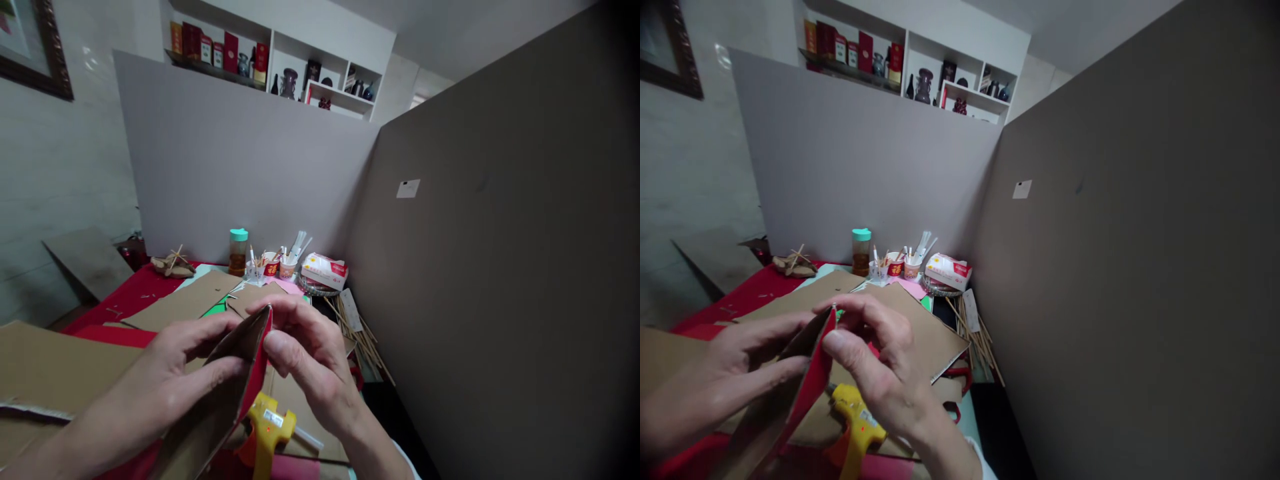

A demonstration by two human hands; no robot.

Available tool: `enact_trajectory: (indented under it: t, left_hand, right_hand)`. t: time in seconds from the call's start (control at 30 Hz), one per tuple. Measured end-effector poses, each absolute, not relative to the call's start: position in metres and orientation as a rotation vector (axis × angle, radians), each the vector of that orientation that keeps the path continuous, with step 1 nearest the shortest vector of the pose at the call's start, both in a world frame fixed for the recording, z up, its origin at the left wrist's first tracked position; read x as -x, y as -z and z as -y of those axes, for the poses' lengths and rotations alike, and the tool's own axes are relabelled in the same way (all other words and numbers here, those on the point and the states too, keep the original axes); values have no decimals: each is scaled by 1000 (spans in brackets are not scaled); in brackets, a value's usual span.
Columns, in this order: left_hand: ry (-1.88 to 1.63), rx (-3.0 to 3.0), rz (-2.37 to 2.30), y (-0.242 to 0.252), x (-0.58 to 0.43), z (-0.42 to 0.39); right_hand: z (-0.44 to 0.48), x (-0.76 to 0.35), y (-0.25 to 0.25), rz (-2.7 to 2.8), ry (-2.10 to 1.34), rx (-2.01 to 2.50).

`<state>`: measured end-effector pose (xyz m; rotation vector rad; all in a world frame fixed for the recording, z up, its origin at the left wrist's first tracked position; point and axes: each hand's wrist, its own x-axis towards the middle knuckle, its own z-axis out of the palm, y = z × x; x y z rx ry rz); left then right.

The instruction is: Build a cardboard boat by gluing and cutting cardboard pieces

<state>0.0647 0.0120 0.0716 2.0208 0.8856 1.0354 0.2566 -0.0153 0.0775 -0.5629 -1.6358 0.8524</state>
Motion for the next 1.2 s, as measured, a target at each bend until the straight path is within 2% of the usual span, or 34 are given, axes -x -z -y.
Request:
enact_trajectory:
  t: [0.2,0.4,0.63,0.97,1.2]
  left_hand:
    - [-1221,-1977,-863,-75,-73,-4]
    - [-1220,-1807,-863,-72,-68,-2]
    - [-998,-1243,-640,-72,-67,-5]
    - [-1177,-1175,-639,-70,-72,-3]
    - [-1239,-1250,-783,-66,-66,0]
  right_hand:
    - [17,-252,-77,1589,-690,701]
    - [21,-245,-76,1591,-572,789]
    - [26,-238,-74,1584,-588,844]
    - [32,-229,-63,1847,99,900]
    - [32,-231,-66,1911,153,858]
